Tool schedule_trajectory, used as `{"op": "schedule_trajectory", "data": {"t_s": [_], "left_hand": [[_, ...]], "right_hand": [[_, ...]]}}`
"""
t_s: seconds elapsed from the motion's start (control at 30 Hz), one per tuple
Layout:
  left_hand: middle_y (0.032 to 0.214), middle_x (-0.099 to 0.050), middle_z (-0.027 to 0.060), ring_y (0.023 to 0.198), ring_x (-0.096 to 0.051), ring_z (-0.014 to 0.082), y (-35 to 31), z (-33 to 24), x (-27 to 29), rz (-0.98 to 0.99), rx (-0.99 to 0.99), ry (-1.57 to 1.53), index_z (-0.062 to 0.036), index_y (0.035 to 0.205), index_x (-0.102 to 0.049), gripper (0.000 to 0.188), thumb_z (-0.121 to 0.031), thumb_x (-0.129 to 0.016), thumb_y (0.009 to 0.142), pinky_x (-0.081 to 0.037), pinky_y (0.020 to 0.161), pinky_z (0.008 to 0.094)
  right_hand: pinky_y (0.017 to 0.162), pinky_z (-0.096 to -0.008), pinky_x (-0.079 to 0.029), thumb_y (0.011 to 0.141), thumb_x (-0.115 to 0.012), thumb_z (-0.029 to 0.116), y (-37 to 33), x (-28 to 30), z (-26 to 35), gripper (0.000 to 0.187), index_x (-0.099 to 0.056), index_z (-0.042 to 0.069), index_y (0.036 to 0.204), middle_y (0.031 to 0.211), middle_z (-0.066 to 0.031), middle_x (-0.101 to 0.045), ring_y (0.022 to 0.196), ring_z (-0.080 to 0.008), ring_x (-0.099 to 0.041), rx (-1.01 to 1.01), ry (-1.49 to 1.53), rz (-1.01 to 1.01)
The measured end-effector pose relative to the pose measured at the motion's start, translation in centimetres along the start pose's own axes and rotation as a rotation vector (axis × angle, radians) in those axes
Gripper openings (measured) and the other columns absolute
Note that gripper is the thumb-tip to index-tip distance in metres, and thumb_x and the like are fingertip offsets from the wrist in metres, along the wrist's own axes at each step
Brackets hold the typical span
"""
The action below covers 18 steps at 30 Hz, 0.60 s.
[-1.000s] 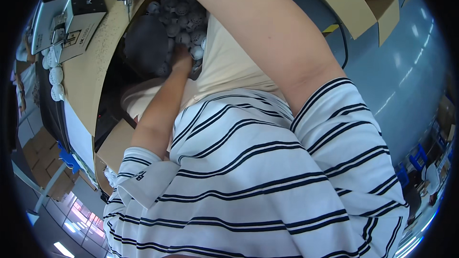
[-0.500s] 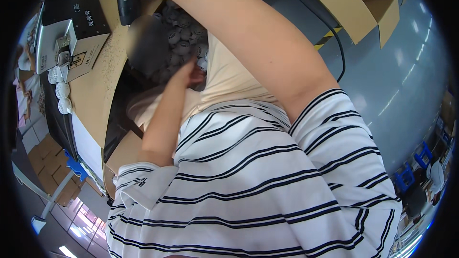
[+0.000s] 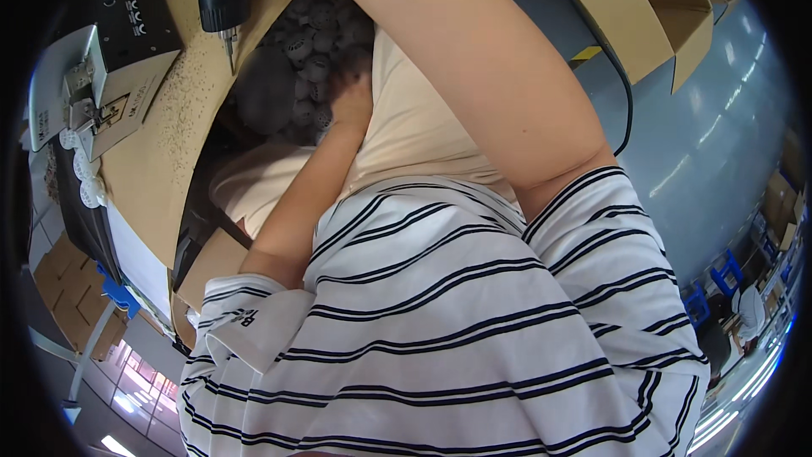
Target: Manually assembling light bulb housings and internal components using an electric screwdriver.
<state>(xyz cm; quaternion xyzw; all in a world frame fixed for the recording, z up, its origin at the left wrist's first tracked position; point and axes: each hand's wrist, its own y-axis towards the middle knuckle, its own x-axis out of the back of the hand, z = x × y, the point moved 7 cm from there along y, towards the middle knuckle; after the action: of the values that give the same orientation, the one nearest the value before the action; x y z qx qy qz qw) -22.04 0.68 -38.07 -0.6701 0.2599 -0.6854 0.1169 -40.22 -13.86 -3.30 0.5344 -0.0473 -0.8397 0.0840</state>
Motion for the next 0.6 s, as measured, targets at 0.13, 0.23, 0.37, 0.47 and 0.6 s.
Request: {"op": "schedule_trajectory", "data": {"t_s": [0.13,0.23,0.37,0.47,0.6], "left_hand": [[0.149,-0.039,0.0215,0.132,-0.041,0.044,0.5,-2.8,0.8,-0.332,-0.562,0.25,-0.0219,0.14,-0.052,0.051,-0.026,-0.057,0.09,-0.043,0.101,0.0584],[0.151,-0.035,0.0228,0.135,-0.037,0.045,2.7,-1.5,1.7,-0.309,-0.713,0.345,-0.0235,0.14,-0.053,0.049,-0.024,-0.056,0.091,-0.04,0.104,0.0584],[0.145,-0.043,0.0219,0.125,-0.047,0.0456,4.9,1.2,3.0,-0.42,-0.732,0.246,-0.0157,0.136,-0.056,0.047,-0.031,-0.058,0.092,-0.041,0.102,0.0539],[0.142,-0.047,0.0206,0.125,-0.051,0.0422,8.2,2.2,5.2,-0.494,-0.599,-0.011,-0.0298,0.134,-0.059,0.047,-0.019,-0.055,0.088,-0.045,0.098,0.0521],[0.134,-0.056,0.0162,0.116,-0.059,0.0328,12.1,3.9,6.1,-0.428,-0.599,0.169,-0.0138,0.138,-0.054,0.045,-0.027,-0.053,0.095,-0.046,0.102,0.0414]], "right_hand": [[0.06,-0.0329,-0.049,0.086,-0.062,0.018,-2.6,-3.4,2.6,0.02,-0.058,0.006,0.071,0.061,-0.0043,-0.056,0.051,-0.0161,-0.056,-0.03,0.012,-0.006],[0.06,-0.0336,-0.049,0.086,-0.063,0.018,0.2,1.5,-1.4,0.019,-0.058,0.006,0.072,0.063,-0.0039,-0.056,0.051,-0.0158,-0.056,-0.157,-0.083,-0.11],[0.06,-0.0337,-0.049,0.086,-0.063,0.018,1.9,2.4,-2.9,0.019,-0.058,0.006,0.072,0.063,-0.0038,-0.056,0.051,-0.0159,-0.056,-0.149,-0.19,-0.114],[0.06,-0.0337,-0.049,0.086,-0.063,0.018,2.5,2.8,-2.7,0.019,-0.058,0.006,0.071,0.063,-0.0038,-0.056,0.051,-0.0161,-0.055,-0.09,-0.284,-0.088],[0.06,-0.0338,-0.049,0.086,-0.062,0.019,2.6,4.6,-3.2,0.02,-0.057,0.007,0.071,0.062,-0.0041,-0.056,0.05,-0.0166,-0.054,-0.168,-0.061,-0.135]]}}
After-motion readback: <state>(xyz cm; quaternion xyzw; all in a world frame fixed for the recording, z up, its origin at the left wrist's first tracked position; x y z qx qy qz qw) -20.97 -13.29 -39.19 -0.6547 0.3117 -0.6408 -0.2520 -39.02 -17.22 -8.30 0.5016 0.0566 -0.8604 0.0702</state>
